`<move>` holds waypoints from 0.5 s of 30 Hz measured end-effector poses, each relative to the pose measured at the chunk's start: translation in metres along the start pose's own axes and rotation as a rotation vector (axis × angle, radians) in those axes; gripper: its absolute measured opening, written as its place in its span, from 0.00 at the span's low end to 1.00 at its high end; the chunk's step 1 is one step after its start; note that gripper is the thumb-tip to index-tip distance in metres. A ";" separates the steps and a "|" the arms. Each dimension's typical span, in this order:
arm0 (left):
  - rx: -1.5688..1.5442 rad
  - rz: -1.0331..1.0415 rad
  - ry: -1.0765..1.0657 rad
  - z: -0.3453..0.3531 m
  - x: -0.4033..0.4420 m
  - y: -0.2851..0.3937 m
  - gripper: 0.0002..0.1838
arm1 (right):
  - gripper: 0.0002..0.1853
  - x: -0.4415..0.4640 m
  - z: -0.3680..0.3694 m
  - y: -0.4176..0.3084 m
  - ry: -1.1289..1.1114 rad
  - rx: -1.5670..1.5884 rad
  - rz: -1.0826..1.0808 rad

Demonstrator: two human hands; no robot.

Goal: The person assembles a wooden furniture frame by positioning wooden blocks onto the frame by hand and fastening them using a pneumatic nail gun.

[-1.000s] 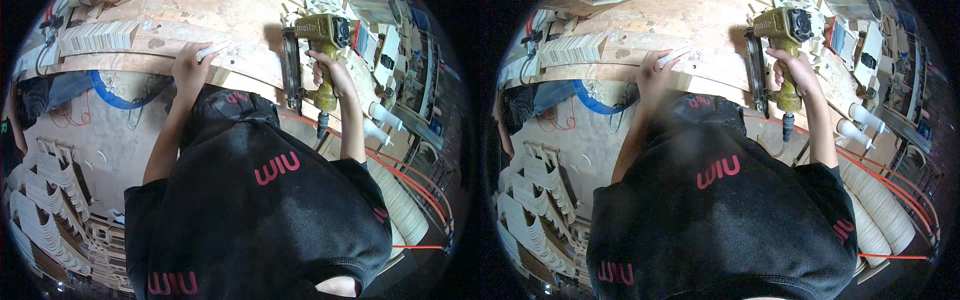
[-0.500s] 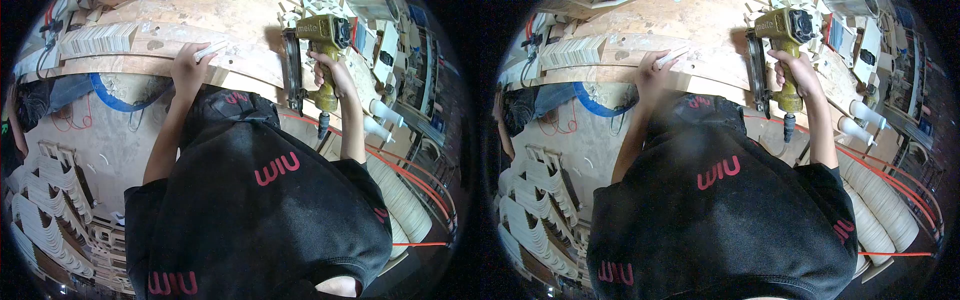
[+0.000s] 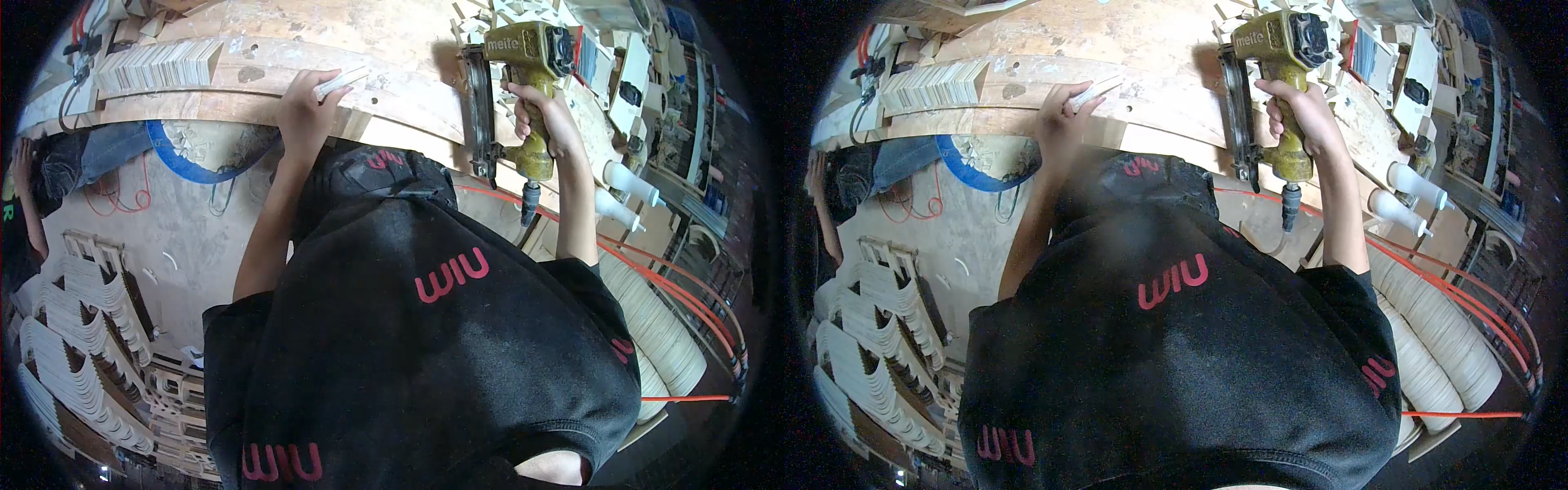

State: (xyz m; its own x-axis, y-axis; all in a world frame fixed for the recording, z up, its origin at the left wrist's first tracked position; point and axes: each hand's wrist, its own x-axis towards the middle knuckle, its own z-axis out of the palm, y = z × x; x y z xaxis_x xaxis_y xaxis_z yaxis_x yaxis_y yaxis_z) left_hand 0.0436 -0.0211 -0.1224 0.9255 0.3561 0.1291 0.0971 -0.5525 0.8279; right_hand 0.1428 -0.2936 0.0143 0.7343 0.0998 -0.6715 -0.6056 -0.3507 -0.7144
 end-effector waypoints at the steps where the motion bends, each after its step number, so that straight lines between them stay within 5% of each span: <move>1: 0.018 -0.002 -0.003 -0.001 0.000 0.001 0.11 | 0.08 0.000 0.000 0.000 0.001 0.002 0.003; 15: 0.022 -0.003 -0.035 -0.001 0.000 0.001 0.14 | 0.07 -0.002 -0.002 0.001 -0.007 0.042 0.007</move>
State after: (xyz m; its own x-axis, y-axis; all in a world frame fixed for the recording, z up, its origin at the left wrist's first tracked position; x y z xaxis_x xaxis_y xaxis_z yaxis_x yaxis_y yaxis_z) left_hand 0.0433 -0.0214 -0.1210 0.9374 0.3315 0.1071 0.1076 -0.5679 0.8160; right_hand 0.1415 -0.2964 0.0153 0.7278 0.1040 -0.6779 -0.6232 -0.3123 -0.7170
